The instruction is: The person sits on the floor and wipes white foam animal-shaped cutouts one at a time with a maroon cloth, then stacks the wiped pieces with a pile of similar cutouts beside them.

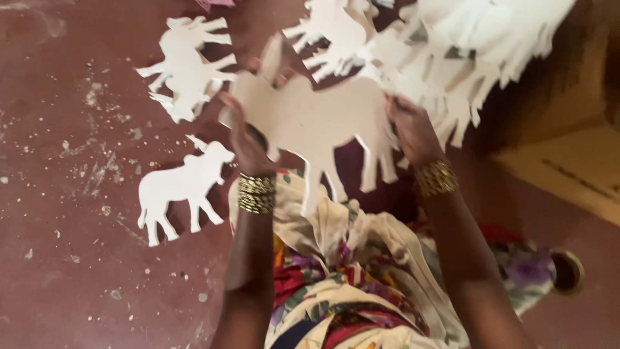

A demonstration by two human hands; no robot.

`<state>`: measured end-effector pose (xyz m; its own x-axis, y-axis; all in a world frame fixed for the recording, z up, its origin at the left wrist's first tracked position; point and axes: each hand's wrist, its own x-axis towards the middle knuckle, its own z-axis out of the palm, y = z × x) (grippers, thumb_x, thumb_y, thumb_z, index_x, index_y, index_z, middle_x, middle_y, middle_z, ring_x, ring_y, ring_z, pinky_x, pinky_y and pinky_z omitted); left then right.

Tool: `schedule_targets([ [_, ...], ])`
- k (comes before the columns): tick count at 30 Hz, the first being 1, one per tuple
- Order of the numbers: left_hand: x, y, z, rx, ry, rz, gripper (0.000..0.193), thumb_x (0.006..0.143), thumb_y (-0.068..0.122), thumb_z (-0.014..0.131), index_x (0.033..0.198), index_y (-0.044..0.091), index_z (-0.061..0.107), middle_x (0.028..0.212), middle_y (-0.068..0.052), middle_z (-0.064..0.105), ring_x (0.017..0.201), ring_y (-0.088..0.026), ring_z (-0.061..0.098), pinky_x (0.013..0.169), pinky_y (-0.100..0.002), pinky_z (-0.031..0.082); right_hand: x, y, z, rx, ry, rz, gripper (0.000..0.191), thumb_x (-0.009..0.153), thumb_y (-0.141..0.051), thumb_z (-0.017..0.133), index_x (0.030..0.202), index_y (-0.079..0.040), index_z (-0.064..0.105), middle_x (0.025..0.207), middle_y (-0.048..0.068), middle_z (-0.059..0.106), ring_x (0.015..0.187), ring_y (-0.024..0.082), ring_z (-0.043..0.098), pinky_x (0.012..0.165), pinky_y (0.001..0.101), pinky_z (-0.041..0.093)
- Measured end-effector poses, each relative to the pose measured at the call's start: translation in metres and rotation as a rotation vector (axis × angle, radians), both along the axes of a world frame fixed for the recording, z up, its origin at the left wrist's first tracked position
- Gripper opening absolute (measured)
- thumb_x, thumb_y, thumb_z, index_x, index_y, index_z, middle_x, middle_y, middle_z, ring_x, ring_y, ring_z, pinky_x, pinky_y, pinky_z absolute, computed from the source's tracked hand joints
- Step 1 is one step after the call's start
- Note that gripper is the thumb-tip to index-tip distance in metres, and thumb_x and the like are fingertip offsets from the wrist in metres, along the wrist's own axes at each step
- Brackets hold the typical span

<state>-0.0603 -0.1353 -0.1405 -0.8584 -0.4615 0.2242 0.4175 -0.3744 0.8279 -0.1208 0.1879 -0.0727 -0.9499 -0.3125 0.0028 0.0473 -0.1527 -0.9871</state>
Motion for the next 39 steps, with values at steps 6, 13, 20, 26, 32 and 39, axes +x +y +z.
schedule_targets([
  [6,0.051,-0.002,0.074,-1.048,0.168,0.399,0.059,0.123,0.034,0.035,0.163,-0.003,0.014,0.164,-0.017,0.037,0.153,-0.023,0.039,0.133,-0.037,0.024,0.016,-0.011,-0.064,0.619,0.046,0.036,0.028,0.102,-0.017,0.073,0.116,0.006,0.065,0.107,0.021,0.069,0.096,0.028,0.063,0.088,0.0427,0.057],
  [13,0.045,-0.008,0.040,-0.535,0.308,0.218,0.050,0.123,0.023,0.036,0.155,-0.015,0.027,0.148,-0.027,0.051,0.134,-0.028,0.053,0.122,-0.038,0.039,0.119,-0.040,-0.128,1.443,0.400,0.048,0.063,0.080,-0.004,0.069,0.140,-0.022,0.059,0.127,0.017,0.066,0.113,0.036,0.062,0.093,0.0532,0.048],
  [20,0.029,0.034,-0.024,-0.529,0.221,0.149,0.030,0.122,0.016,0.033,0.139,-0.003,0.050,0.122,-0.014,0.056,0.107,-0.020,0.058,0.099,-0.033,0.050,0.141,0.058,-0.055,0.488,0.114,-0.302,0.016,0.092,-0.009,0.068,0.106,-0.001,0.072,0.090,0.005,0.070,0.086,0.020,0.063,0.076,0.0331,0.051],
  [26,0.022,0.100,0.019,0.108,0.094,-0.626,0.039,0.109,0.025,0.048,0.134,-0.004,0.058,0.133,-0.017,0.064,0.122,-0.026,0.061,0.105,-0.039,0.051,0.168,0.085,0.071,-0.284,0.293,-0.351,0.023,0.090,-0.007,0.057,0.111,-0.002,0.064,0.114,0.004,0.067,0.106,0.013,0.064,0.099,0.0276,0.052],
  [32,0.064,0.183,0.135,-0.035,0.106,-0.501,0.061,0.107,0.043,0.057,0.146,-0.003,0.048,0.136,-0.017,0.060,0.127,-0.025,0.058,0.114,-0.038,0.046,0.163,-0.019,0.086,0.431,0.943,-0.447,0.054,0.094,-0.034,0.064,0.132,0.002,0.051,0.135,0.025,0.053,0.134,0.042,0.040,0.116,0.0536,0.027],
  [39,0.073,0.149,0.161,0.015,0.234,-0.556,0.078,0.104,0.060,0.056,0.148,-0.003,0.040,0.146,-0.020,0.053,0.139,-0.034,0.055,0.123,-0.047,0.042,0.102,0.003,0.027,0.535,0.722,-0.410,0.049,0.110,-0.029,0.046,0.153,-0.004,0.049,0.157,0.018,0.053,0.153,0.038,0.046,0.133,0.0521,0.030],
])
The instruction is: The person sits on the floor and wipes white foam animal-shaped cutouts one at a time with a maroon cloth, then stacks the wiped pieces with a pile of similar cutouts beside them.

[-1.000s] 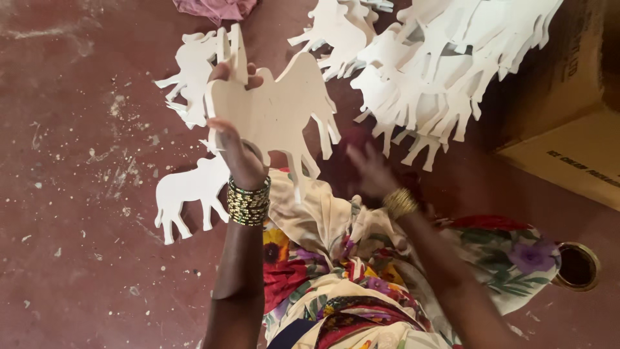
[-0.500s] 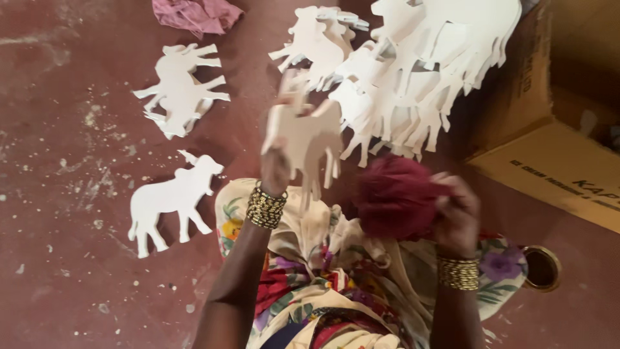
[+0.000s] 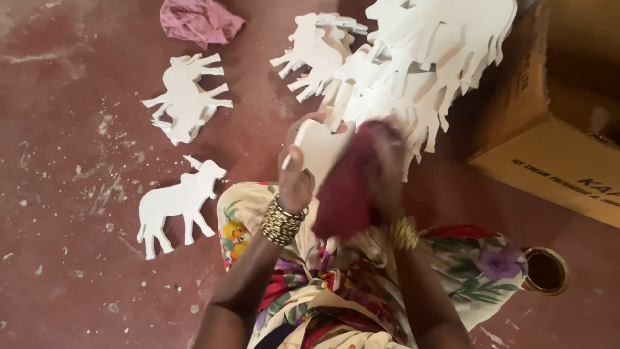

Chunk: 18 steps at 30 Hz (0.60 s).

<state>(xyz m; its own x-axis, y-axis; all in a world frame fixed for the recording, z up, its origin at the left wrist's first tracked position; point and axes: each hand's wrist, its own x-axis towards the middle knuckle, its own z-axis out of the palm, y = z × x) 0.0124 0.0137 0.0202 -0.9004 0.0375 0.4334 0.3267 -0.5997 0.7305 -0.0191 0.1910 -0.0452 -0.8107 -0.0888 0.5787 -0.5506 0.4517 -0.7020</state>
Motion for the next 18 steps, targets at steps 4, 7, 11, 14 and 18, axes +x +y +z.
schedule_targets([
  [4,-0.006,0.002,-0.007,0.058,0.006,-0.056,0.080,0.103,0.063,0.054,0.148,-0.002,0.039,0.143,-0.020,0.057,0.140,-0.034,0.055,0.122,-0.048,0.042,-0.009,-0.006,0.003,-0.485,-0.191,-0.096,0.062,0.098,-0.041,0.061,0.145,-0.001,0.050,0.141,0.019,0.053,0.134,0.038,0.052,0.118,0.0472,0.043],
  [7,-0.011,0.005,-0.008,0.091,-0.004,-0.031,0.078,0.106,0.063,0.049,0.148,-0.003,0.041,0.141,-0.019,0.060,0.135,-0.031,0.057,0.121,-0.046,0.043,0.030,-0.035,0.014,-0.062,0.042,-0.070,0.073,0.091,-0.045,0.068,0.144,0.001,0.050,0.146,0.024,0.046,0.136,0.041,0.045,0.116,0.0522,0.038],
  [11,-0.009,-0.007,-0.014,0.077,-0.074,-0.020,0.073,0.111,0.059,0.040,0.147,-0.005,0.043,0.137,-0.020,0.062,0.129,-0.029,0.060,0.117,-0.043,0.045,0.058,-0.047,0.009,0.375,0.228,-0.076,0.082,0.082,-0.050,0.074,0.143,0.000,0.051,0.151,0.029,0.036,0.138,0.045,0.038,0.114,0.0558,0.033],
  [14,-0.008,-0.019,-0.025,0.052,-0.048,0.093,0.071,0.115,0.056,0.037,0.147,-0.007,0.045,0.139,-0.020,0.061,0.130,-0.028,0.059,0.117,-0.040,0.044,0.031,-0.019,-0.006,0.325,0.121,-0.130,0.072,0.088,-0.048,0.070,0.142,-0.003,0.055,0.155,0.028,0.030,0.139,0.044,0.038,0.116,0.0506,0.033],
  [18,-0.013,-0.030,-0.045,0.129,-0.127,-0.009,0.073,0.110,0.057,0.033,0.148,-0.005,0.043,0.140,-0.020,0.062,0.130,-0.027,0.060,0.116,-0.040,0.045,-0.014,0.012,-0.024,-0.156,-0.204,-0.238,0.066,0.096,-0.045,0.068,0.140,0.001,0.052,0.149,0.026,0.035,0.131,0.035,0.048,0.107,0.0432,0.049],
])
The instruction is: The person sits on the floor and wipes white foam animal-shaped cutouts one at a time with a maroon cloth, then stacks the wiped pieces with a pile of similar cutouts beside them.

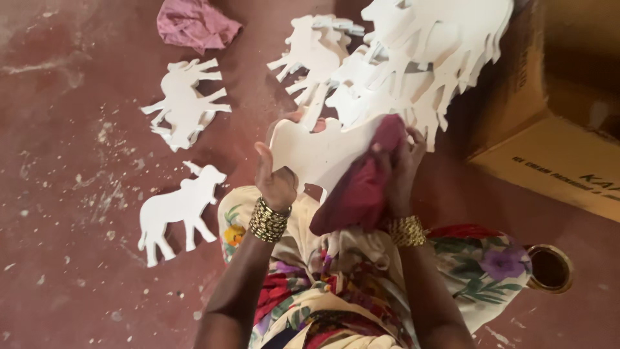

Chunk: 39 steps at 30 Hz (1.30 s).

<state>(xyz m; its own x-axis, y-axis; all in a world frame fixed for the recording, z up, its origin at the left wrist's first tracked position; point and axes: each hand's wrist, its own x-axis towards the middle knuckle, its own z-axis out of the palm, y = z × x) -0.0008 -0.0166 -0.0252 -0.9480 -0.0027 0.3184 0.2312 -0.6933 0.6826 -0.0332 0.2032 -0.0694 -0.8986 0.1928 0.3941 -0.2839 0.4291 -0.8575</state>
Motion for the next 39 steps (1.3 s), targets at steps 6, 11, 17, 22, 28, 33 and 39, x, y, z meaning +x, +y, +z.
schedule_targets([
  [6,-0.029,0.036,-0.013,-0.255,0.101,0.093,0.082,0.109,0.065,0.037,0.150,-0.005,0.041,0.141,-0.022,0.057,0.132,-0.028,0.059,0.115,-0.044,0.047,0.035,-0.044,-0.007,0.190,0.228,0.148,0.054,0.090,-0.019,0.070,0.136,0.006,0.055,0.132,0.018,0.055,0.115,0.031,0.061,0.095,0.0418,0.057],
  [11,-0.034,0.041,0.003,-0.304,0.188,0.069,0.091,0.099,0.075,0.039,0.151,0.001,0.039,0.138,-0.020,0.057,0.128,-0.028,0.060,0.109,-0.043,0.051,0.045,-0.031,0.029,-0.003,0.128,0.242,0.046,0.093,-0.014,0.069,0.135,0.001,0.060,0.131,0.014,0.064,0.106,0.027,0.072,0.084,0.0369,0.060],
  [17,-0.028,0.049,-0.008,-0.506,0.259,0.146,0.089,0.104,0.076,0.041,0.151,0.000,0.045,0.140,-0.021,0.060,0.130,-0.028,0.058,0.118,-0.043,0.046,0.041,-0.034,0.042,0.335,0.426,0.171,0.052,0.090,-0.006,0.067,0.140,0.002,0.056,0.140,0.020,0.053,0.127,0.039,0.058,0.107,0.0454,0.053],
  [22,-0.026,0.032,-0.015,-0.022,-0.088,-0.119,0.099,0.095,0.077,0.049,0.155,-0.002,0.034,0.146,-0.015,0.056,0.131,-0.028,0.056,0.111,-0.042,0.048,0.053,-0.031,0.005,0.408,0.267,0.307,0.050,0.083,-0.005,0.071,0.132,-0.004,0.066,0.134,0.016,0.062,0.119,0.033,0.065,0.096,0.0404,0.059],
  [28,-0.012,0.016,0.006,-0.649,0.204,0.192,0.117,0.087,0.089,0.042,0.163,0.002,0.025,0.132,-0.013,0.066,0.123,-0.022,0.067,0.102,-0.036,0.056,0.055,0.003,0.027,0.198,0.262,0.070,0.052,0.090,0.004,0.070,0.141,-0.005,0.061,0.139,0.013,0.060,0.126,0.030,0.064,0.105,0.0394,0.056],
  [33,-0.019,0.043,-0.002,-0.428,0.219,0.134,0.114,0.091,0.086,0.050,0.159,-0.003,0.031,0.148,-0.017,0.057,0.131,-0.023,0.059,0.116,-0.038,0.047,0.055,-0.013,0.074,0.458,0.400,0.112,0.055,0.083,-0.003,0.071,0.137,-0.005,0.064,0.137,0.012,0.058,0.125,0.033,0.060,0.107,0.0435,0.052],
  [39,-0.045,0.014,-0.070,-0.380,0.321,0.467,0.101,0.100,0.068,0.062,0.158,-0.003,0.020,0.145,-0.016,0.050,0.131,-0.023,0.055,0.114,-0.039,0.045,0.053,-0.028,0.027,0.387,0.457,0.366,0.044,0.083,-0.008,0.071,0.126,-0.012,0.068,0.134,0.013,0.060,0.120,0.032,0.062,0.099,0.0379,0.056],
])
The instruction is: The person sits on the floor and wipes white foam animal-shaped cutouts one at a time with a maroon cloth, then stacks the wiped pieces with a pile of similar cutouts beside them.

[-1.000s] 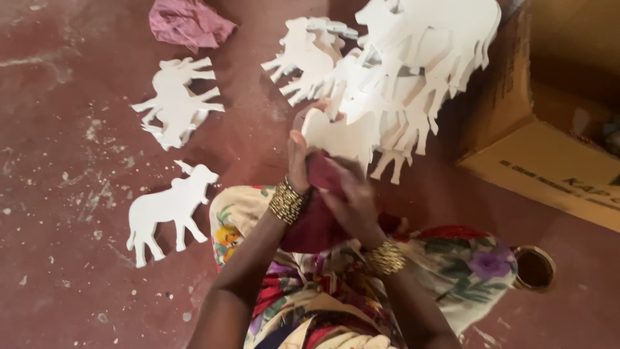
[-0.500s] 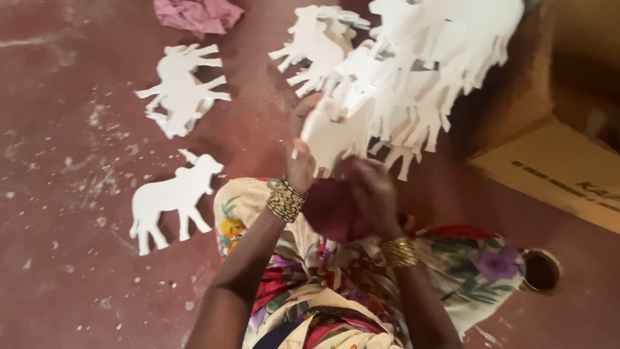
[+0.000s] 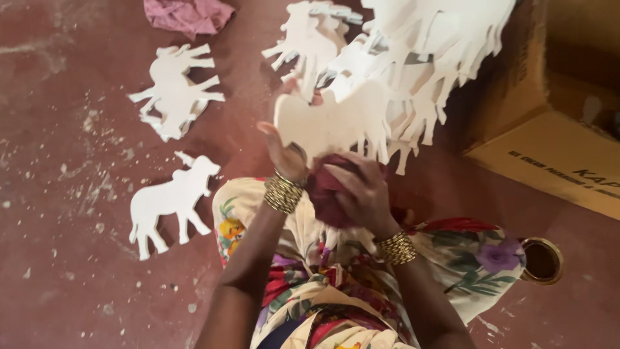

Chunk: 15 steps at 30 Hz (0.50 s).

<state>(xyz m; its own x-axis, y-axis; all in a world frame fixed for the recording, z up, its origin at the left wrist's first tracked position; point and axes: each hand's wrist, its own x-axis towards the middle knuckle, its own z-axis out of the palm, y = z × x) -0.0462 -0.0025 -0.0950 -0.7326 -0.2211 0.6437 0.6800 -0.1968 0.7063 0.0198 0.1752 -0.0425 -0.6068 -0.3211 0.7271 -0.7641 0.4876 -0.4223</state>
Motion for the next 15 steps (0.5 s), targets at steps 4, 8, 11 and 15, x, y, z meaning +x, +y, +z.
schedule_targets([
  [4,-0.019,-0.054,-0.043,-0.362,-0.090,0.624,0.073,0.117,0.044,0.054,0.163,-0.001,0.018,0.138,-0.010,0.065,0.113,-0.014,0.064,0.104,-0.033,0.054,-0.012,0.033,-0.043,-0.145,-0.314,-0.085,0.043,0.089,0.006,0.061,0.128,-0.011,0.069,0.130,0.012,0.065,0.121,0.028,0.065,0.103,0.0360,0.057],
  [8,-0.027,-0.066,-0.043,0.344,-0.060,0.217,0.073,0.118,0.046,0.051,0.155,-0.015,0.035,0.144,-0.030,0.054,0.133,-0.037,0.054,0.119,-0.048,0.043,-0.033,0.065,-0.037,-0.169,-0.236,-0.391,0.047,0.088,0.006,0.066,0.134,-0.003,0.066,0.126,0.019,0.063,0.119,0.035,0.060,0.103,0.0421,0.050],
  [11,-0.015,-0.047,-0.012,-0.143,-0.013,0.632,0.070,0.119,0.050,0.038,0.159,-0.006,0.031,0.154,-0.035,0.041,0.144,-0.042,0.044,0.126,-0.049,0.037,-0.034,0.073,-0.002,-0.092,-0.198,-0.466,0.049,0.085,0.008,0.068,0.133,-0.003,0.067,0.124,0.023,0.062,0.117,0.038,0.060,0.100,0.0436,0.051],
  [15,-0.026,-0.028,0.045,0.333,0.131,0.176,0.082,0.112,0.062,0.020,0.156,-0.005,0.040,0.144,-0.025,0.054,0.132,-0.031,0.059,0.122,-0.046,0.046,-0.013,0.053,0.041,-0.025,-0.140,0.093,0.041,0.082,0.005,0.066,0.120,-0.011,0.072,0.120,0.011,0.072,0.116,0.029,0.070,0.099,0.0367,0.058],
])
